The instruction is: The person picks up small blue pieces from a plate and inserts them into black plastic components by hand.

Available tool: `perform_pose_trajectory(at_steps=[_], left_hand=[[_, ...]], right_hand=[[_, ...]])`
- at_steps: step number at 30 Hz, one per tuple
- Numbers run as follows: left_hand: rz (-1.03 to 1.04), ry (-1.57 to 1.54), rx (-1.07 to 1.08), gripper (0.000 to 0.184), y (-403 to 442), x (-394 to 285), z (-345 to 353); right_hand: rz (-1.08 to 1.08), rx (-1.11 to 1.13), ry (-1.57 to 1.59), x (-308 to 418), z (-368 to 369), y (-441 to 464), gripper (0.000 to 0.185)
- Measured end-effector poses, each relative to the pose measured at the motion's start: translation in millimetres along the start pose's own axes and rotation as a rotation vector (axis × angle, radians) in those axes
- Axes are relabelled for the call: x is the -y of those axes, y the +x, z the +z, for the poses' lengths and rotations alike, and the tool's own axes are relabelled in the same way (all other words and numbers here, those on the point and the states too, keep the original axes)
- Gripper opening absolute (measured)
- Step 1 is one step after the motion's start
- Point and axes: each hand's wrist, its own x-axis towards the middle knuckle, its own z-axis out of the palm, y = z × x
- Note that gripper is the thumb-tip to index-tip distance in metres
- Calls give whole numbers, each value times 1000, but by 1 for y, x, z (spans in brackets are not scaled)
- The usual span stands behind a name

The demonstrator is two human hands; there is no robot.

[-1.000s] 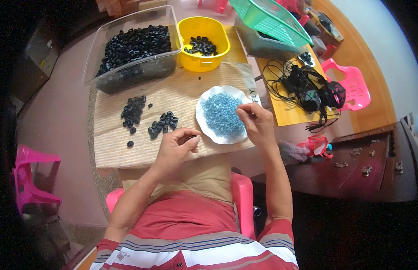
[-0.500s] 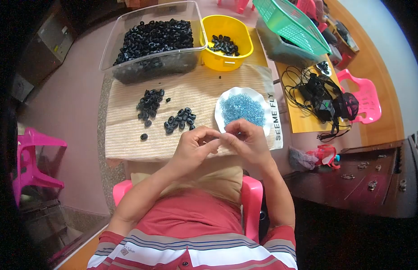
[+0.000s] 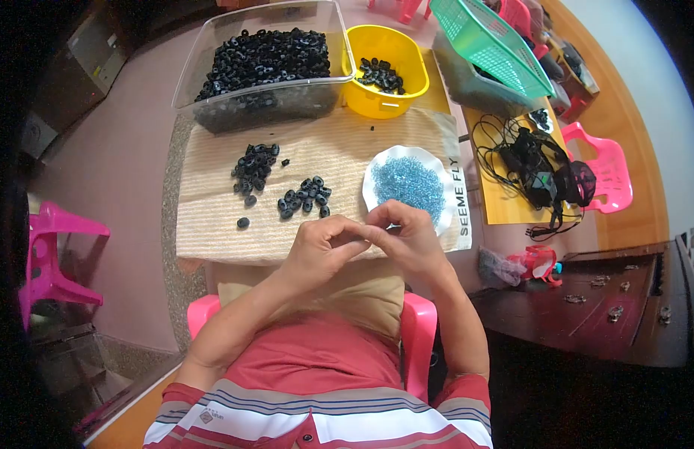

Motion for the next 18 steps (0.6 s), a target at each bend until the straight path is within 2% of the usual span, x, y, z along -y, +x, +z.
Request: perform_pose_trajectory(at_steps=[6,9,12,15,18], left_hand=[[-75,-68,-7,16,-4,4,-3],[-50,-87,-29,20,-7,2,-4],[-56,-93,-22,22,-10,-1,-8],[-81,-138,-17,22,-14,1,-15],[-113,-301,-68,19,-19,10,-17]], right_hand=[[-49,54,-64,-7,4,1,14],[53,141,3,-9,2,4,17],[207,225,247,-13,2,9,20],[286,349,217,-11,2,20,23],[201,414,148,0,9,35,24]])
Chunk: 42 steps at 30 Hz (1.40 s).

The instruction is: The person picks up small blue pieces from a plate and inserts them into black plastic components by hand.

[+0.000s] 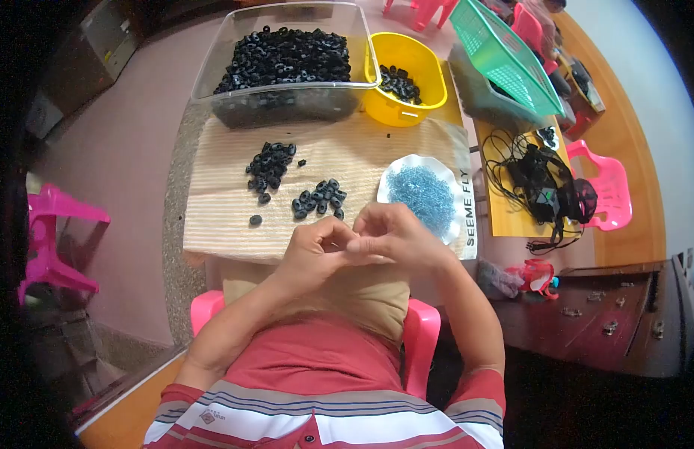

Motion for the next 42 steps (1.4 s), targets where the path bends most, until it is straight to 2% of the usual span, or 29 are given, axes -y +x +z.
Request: perform_pose_trajectory(at_steps=[3,7,10,16,22,28,31,34,40,42], left_hand=[[-30,-47,-61,18,-2,7,-8],[-86,-49,-90,17,-3,12,-17],[-80,-53,-111,18,-5,10,-23],[-100,-80,-139,18,-5,10,-32],[-118,-51,-164,19,-5,2,-33],[-36,-75,-226,17,-5,10,-35],[-63,-180,-239,15,-5,11,-34],[-72,-143,-239,14,-4,9,-35],[-23,-151,-270,18,-4,12,-37],[-11,-151,-279,19,-3,13,-39]], right_hand=[[-96,-153,-152,25,8,26,22],[-407,-311,-727,26,11,86,20],[-506,-374,-1041,19,19,126,21],[-294,-225,-1318,23,29,160,20],[-377,-255,-1244,24,28,158,20],[-377,-300,-864,19,23,138,22],[-459,-369,-806,17,23,124,24],[-521,-342,-795,13,17,112,23],[-414,-371,-540,13,22,83,17],[-448,-352,-481,4,18,79,16]])
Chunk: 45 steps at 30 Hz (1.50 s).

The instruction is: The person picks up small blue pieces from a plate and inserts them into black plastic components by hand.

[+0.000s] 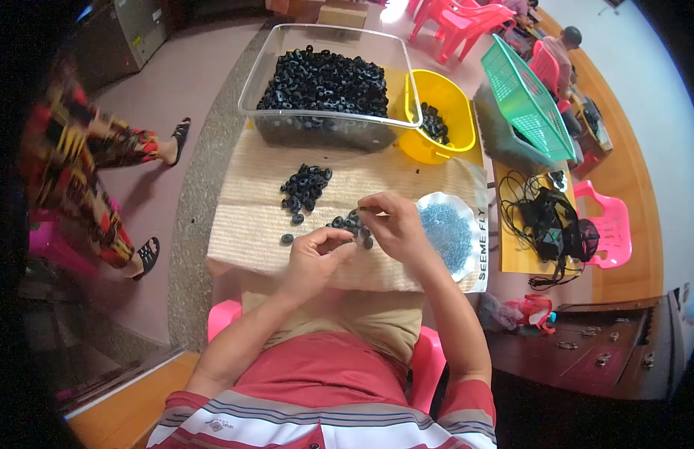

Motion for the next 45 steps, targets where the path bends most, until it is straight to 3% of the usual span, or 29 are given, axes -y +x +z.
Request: perform_pose_trajectory(at_steps=[4,11,19,24,32,40,45], left_hand=[[18,34,-10,19,0,0,0],[22,65,8,21,-1,0,-1],[-2,103,38,21,-1,3,-1],[7,119,35,21,-1,7,0],[10,155,9,20,-3,1,1],[40,223,18,17,-5,-4,1],[46,253,29,16,-7,-11,3]], right_hand=[[-25,3,153,17,-2,-12,16],[197,64,262,31,1,-26,14],[29,21,162,17,4,-32,16],[111,23,148,21,5,-37,13],[-27,58,269,17,7,-42,14],[-163,67,168,17,0,-42,15],[-88,73,160,10,0,-46,13]])
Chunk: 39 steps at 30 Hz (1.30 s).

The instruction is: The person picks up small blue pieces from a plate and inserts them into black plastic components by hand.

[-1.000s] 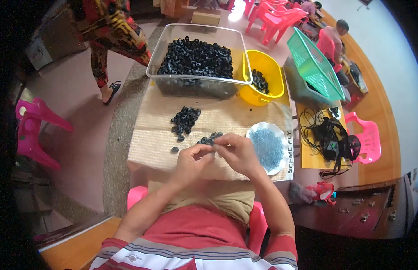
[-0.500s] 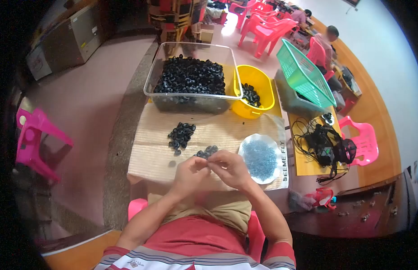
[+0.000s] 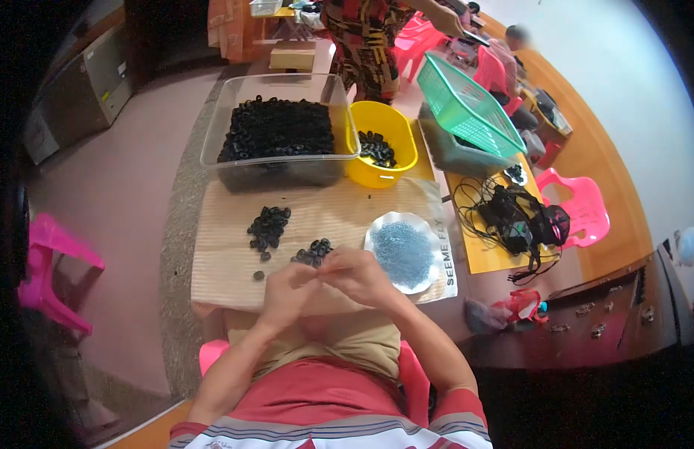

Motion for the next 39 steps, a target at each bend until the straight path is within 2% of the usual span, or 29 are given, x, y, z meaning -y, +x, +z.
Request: perform_pose_trajectory(at_steps=[3,6,11,17,26,29,35,39], left_hand=[[-8,17,8,13,1,3,1],[-68,-144,19,12,1,14,1],[-19,-63,21,9,2,15,-1],[-29,-99,51,16,1,12,0],[-31,-91,111,25,1,13,-2],[-15,-124,120,25,1,13,-1],[17,-15,110,25,0,-1,-3],[-36,-2,118,24,4,4,-6]], right_hand=[[51,23,3,8,-2,-1,12],[39,18,-19,8,0,-3,11],[57,2,-15,7,1,-5,11],[295,11,193,4,1,-10,8],[427,58,349,-2,0,-13,3],[439,16,478,-8,4,-17,8],[471,29,534,-7,3,-17,3],[337,15,197,4,1,-10,7]])
